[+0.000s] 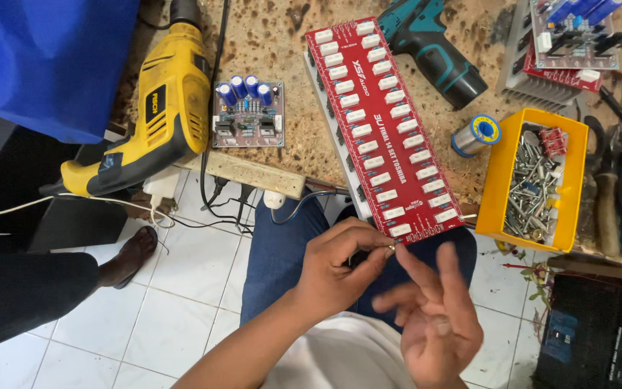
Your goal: The person assembles an electronic device by inserting screws into a red circuit board and tightening them with a screwdriver. They attach a metal heatsink to the board and then connect a smaller circuit board with capacitors to the assembly.
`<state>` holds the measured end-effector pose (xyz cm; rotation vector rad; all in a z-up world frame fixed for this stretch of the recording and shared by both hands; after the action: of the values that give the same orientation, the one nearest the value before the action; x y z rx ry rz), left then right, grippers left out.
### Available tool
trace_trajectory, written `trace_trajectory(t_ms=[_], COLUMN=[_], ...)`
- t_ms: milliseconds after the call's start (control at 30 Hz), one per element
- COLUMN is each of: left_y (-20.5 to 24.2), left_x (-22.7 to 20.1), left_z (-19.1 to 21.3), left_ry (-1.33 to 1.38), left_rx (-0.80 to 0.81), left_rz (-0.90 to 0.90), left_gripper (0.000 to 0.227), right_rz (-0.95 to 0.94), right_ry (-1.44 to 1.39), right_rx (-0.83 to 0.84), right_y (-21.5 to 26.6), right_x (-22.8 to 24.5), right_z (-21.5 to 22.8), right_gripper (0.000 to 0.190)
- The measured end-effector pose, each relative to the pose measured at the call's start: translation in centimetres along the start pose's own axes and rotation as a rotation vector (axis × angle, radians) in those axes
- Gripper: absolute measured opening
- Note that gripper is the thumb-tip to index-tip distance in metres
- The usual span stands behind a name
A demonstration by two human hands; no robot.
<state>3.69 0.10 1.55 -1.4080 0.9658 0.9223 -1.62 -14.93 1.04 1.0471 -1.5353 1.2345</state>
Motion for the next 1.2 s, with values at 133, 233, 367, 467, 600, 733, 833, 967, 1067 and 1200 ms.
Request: trace_trajectory(t_ms=[133, 233, 367, 467, 600, 733, 833, 967, 1067, 1200], left_y=[-0.1, -0.1, 0.1, 0.1, 0.1, -0.3, -0.4, -0.5, -0.5, -0.5], left_x=[-0.2, -0.3, 0.0, -0.6, -1.1, -1.3, -1.8, -1.9, -1.8, -1.8], left_z=[0.0, 0.0, 0.0, -0.1, -0.3, -0.5, -0.5, -0.5, -0.2, -0.1], left_ry=[-0.022, -0.058, -0.105, -0.135, -0.156, -0.198, -0.219, -0.243, -0.24, -0.251], left_rx=[-0.007, 0.002, -0.027, -0.042, -0.062, -0.033, -0.034, -0.008, 0.016, 0.013], left_rz=[-0.02, -0.037, -0.038, -0.035, -0.038, -0.095, -0.069, -0.092, -0.091, -0.102], left_gripper=[0.008, 0.008, 0.007, 0.006, 0.014, 0.009, 0.01, 0.007, 0.009, 0.009], right_rz=[0.035, -0.044, 0.019, 0.107, -0.215, -0.508, -0.501, -0.458, -0.539, -0.634], right_ry=[-0.018, -0.08, -0.014, 0.006, -0.005, -0.504, -0.552, -0.412, -0.375, -0.334], right_rx=[0.069, -0.075, -0.042, -0.298, -0.469, -0.295, -0.163, -0.165, -0.169, -0.087], right_y=[-0.3, -0.4, 0.2, 1.4, -1.0, -3.2, -4.1, -5.0, -5.6, -6.8], right_x=[0.7, 0.0, -0.3, -1.7, -4.1, -7.5, -6.7, -6.0, -6.6, -5.6], right_z=[-0.4, 0.3, 0.0, 1.1, 1.9, 1.8, 0.2, -0.1, 0.4, 0.3], right_gripper=[0.097, 0.078, 0.081, 0.048, 0.054, 0.04, 0.048, 0.048, 0.055, 0.058])
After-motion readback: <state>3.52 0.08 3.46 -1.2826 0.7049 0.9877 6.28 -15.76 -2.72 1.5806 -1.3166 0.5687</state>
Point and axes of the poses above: each hand's wrist, its own y-axis away from the middle knuckle, its own z-axis out of the back of the hand, x = y × z, the point moved 4 cm from there along -y, towards the middle knuckle, and after that the axes turned 2 degrees about z, right-handed, at the moved point
